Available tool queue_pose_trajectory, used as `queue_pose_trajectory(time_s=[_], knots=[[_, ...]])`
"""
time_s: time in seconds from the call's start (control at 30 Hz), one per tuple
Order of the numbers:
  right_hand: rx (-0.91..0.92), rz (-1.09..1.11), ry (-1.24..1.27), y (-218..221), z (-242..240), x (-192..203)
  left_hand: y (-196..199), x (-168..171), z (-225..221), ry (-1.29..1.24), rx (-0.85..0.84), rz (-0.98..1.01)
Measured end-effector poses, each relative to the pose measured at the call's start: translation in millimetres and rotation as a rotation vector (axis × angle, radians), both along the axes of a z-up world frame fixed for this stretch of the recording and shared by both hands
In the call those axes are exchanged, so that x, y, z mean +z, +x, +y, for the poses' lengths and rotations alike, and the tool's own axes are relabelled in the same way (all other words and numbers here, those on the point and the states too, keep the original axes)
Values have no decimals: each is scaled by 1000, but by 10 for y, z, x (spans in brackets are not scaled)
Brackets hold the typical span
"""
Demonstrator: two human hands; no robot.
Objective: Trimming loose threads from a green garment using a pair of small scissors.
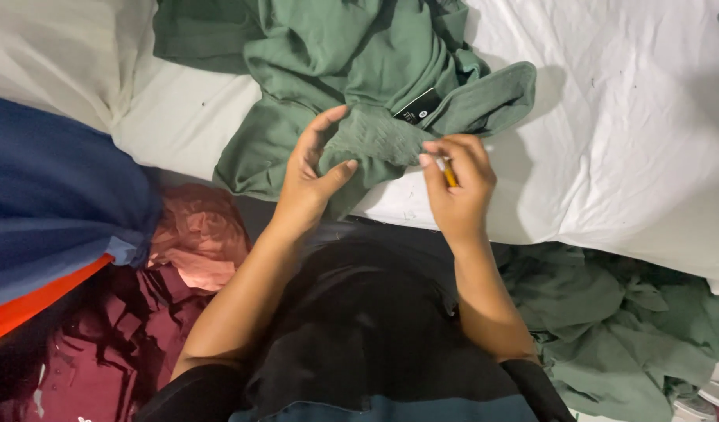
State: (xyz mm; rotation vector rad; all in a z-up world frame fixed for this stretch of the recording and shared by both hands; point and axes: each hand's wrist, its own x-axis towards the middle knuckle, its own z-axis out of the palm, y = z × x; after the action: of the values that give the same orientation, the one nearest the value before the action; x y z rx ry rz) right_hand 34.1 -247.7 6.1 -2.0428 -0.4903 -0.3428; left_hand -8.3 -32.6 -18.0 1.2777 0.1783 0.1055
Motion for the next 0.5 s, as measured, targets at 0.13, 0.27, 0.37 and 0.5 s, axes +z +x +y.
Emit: queue_pose_trajectory(time_s=[0.13,0.27,0.37,0.5], knots=[[9,-75,-46,25,156,-85,106,-59,-90,53,12,64],[8,-62,-40,55,210,-126,173,-23,-140,121,28,122],[16,-56,-34,68,223,-88,196,-14,-148,115,1,121],[22,-81,-84,85,221,-132,185,-25,-134,68,-22,122]])
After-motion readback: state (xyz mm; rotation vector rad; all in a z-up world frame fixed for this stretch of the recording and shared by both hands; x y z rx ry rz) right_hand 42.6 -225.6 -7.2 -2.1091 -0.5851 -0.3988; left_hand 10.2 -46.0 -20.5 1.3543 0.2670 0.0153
